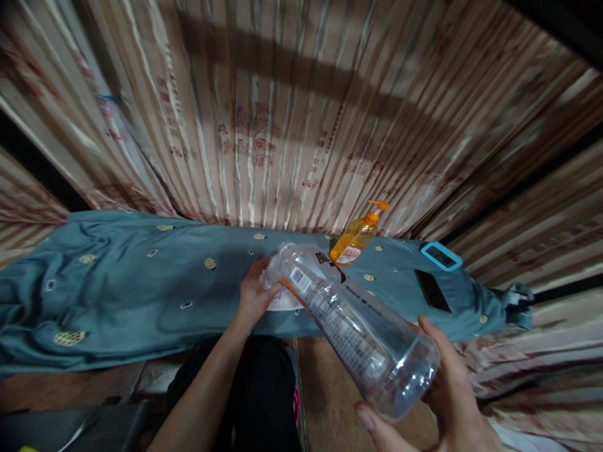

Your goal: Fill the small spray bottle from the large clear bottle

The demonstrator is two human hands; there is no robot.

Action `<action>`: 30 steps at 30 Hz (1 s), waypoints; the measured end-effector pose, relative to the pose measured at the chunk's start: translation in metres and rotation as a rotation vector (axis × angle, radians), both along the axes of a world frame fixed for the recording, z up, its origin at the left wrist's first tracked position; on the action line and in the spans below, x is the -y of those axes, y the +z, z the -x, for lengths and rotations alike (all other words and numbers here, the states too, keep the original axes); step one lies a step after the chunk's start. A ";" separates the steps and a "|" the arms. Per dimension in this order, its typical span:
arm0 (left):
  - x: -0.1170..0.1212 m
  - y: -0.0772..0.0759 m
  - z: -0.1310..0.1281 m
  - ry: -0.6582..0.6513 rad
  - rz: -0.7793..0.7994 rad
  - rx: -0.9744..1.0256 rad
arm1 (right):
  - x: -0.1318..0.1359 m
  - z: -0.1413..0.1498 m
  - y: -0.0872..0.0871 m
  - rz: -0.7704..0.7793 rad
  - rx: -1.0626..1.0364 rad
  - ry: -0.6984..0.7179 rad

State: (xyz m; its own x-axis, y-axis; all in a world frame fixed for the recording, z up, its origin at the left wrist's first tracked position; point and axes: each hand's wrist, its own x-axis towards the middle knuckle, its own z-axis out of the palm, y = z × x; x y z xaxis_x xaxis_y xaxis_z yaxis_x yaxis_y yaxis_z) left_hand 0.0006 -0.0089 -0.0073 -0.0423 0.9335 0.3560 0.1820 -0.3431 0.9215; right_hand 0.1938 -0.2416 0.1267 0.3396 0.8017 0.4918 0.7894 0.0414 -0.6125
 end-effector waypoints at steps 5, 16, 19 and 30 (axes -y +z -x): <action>0.000 0.002 0.001 0.009 -0.007 -0.013 | -0.001 0.007 0.003 0.020 -0.082 -0.091; -0.001 -0.001 0.000 -0.003 -0.035 0.001 | -0.001 0.013 0.007 0.020 -0.090 -0.083; -0.001 -0.002 0.000 0.008 -0.037 -0.011 | -0.002 0.015 0.008 0.021 -0.112 -0.097; 0.000 0.000 0.000 0.012 -0.030 -0.014 | -0.002 0.007 0.008 0.021 -0.047 -0.079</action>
